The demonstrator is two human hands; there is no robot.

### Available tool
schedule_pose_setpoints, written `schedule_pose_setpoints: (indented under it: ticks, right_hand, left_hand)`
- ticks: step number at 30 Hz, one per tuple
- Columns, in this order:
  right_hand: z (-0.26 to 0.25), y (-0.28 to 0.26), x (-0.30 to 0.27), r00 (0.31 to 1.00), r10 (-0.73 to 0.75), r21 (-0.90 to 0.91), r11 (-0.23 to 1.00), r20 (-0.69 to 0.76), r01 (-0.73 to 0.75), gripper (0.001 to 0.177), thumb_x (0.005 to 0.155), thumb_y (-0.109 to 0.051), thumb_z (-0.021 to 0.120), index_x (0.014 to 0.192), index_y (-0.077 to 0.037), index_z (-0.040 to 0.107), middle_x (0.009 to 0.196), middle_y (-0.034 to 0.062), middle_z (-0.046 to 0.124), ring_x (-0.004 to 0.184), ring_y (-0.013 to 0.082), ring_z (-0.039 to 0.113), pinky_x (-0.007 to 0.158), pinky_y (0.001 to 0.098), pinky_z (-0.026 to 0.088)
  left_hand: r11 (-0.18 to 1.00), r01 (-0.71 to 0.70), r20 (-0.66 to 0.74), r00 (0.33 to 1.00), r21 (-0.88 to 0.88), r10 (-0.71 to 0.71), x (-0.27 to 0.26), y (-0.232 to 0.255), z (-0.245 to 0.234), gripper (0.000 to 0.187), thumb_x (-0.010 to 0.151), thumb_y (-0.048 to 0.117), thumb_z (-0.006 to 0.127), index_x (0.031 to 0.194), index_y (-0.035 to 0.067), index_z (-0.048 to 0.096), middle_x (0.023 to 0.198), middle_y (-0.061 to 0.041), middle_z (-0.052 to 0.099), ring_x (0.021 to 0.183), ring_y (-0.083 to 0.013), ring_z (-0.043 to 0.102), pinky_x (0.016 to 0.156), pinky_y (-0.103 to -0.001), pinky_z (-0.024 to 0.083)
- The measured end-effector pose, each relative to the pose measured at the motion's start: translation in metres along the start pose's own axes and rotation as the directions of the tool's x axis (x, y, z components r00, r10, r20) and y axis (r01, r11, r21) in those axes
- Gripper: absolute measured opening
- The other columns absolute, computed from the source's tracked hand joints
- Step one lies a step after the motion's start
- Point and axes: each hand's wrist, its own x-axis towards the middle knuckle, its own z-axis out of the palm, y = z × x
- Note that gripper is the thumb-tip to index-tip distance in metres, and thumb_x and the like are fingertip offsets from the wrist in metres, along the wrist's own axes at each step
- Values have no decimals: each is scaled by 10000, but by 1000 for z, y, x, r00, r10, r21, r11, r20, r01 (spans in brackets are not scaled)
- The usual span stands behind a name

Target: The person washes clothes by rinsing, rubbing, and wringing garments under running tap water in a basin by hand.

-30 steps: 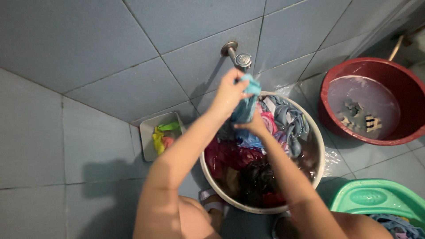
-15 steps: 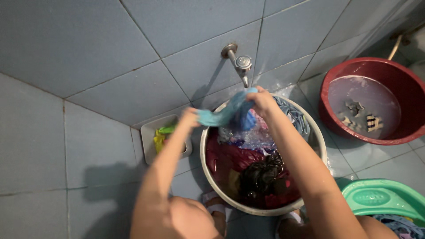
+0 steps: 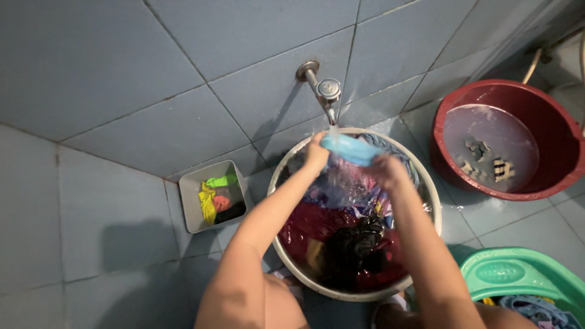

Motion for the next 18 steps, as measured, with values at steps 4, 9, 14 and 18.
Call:
schedule_pose_setpoints:
  ticks: [4, 9, 14, 18]
  right_hand:
    - [13, 62, 48, 986, 157, 175, 971, 56, -165, 393, 927, -275, 537, 1216, -24, 627, 1188, 167, 656, 1121, 307, 634, 1014, 448, 533]
    - [21, 109, 120, 973, -34, 736, 660, 228, -150, 509, 1028, -477, 520, 1291, -56, 632, 1254, 177, 661, 1160, 320, 634, 1011, 451, 521]
    - [36, 104, 111, 904, -355, 899, 432, 238, -67, 478, 1054, -512, 511, 1273, -107, 640, 1222, 137, 702, 1153, 284, 664, 1017, 427, 532]
    - [78, 50, 63, 995, 4, 827, 556, -95, 77, 493, 938, -574, 477, 1139, -168, 674, 1083, 35, 743, 1022, 247, 694, 931, 448, 547]
  left_hand:
    - [972, -40, -78, 995, 231, 60, -29, 44, 11, 383, 877, 80, 679, 1259, 110, 689, 1143, -176, 743, 1085, -316, 703, 932, -400, 545]
    - [992, -102, 24, 995, 80, 100, -89, 119, -1, 415, 836, 69, 667, 1246, 129, 682, 1121, -152, 742, 1045, -276, 724, 914, -367, 545]
    - [893, -441, 138, 882, -92, 450, -93, 117, -1, 502, 760, -23, 569, 1213, 73, 765, 1170, -173, 732, 1122, -292, 682, 1003, -358, 496]
    - [979, -71, 34, 996, -193, 79, -52, 88, -13, 246, 909, 109, 621, 1116, 66, 747, 1074, -113, 767, 1002, -230, 727, 900, -333, 551]
